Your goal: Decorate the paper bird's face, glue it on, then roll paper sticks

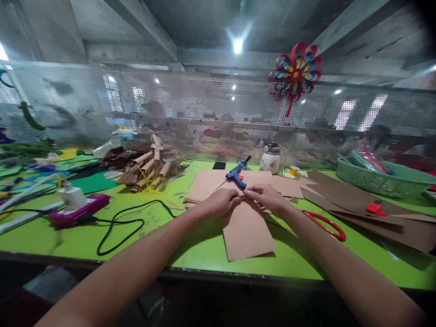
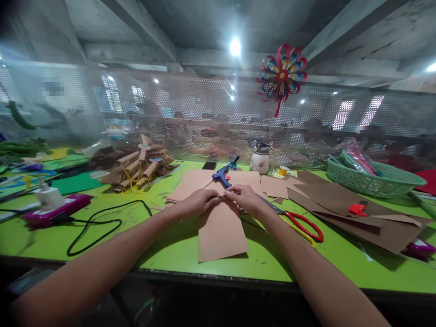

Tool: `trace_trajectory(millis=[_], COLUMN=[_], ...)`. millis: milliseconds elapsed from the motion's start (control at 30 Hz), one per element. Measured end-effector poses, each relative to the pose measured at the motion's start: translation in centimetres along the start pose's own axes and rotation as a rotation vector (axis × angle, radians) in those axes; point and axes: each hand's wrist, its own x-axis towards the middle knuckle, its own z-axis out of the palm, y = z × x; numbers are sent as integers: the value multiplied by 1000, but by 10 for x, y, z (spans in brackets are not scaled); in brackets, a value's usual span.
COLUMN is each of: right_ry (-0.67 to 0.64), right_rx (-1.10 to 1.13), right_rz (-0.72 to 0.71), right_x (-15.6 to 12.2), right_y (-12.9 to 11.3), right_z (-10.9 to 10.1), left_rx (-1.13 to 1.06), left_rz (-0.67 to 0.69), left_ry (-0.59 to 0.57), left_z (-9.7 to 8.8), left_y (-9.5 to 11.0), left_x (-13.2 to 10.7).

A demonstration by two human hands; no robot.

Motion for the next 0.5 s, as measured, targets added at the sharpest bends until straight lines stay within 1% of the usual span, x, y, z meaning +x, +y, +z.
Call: trace_trajectory(millis=[100,267,367,500], right_ry=[9,-49,-45,-55], right_rx=[79,191,199,180], right_rz=[2,-23,-10,58], right_x=[0,-1,-1,-2], right_y=[0,-4,-4,-4], right_z=[1,1,0,-2], left_rx=[82,168,177,179], left_rz=[8,25,29,31], left_ry=[24,59,76,73], left_z=[-1,-1,1,3], left_y=[4,8,7,6], left_x=[-2,-3,-3,-3])
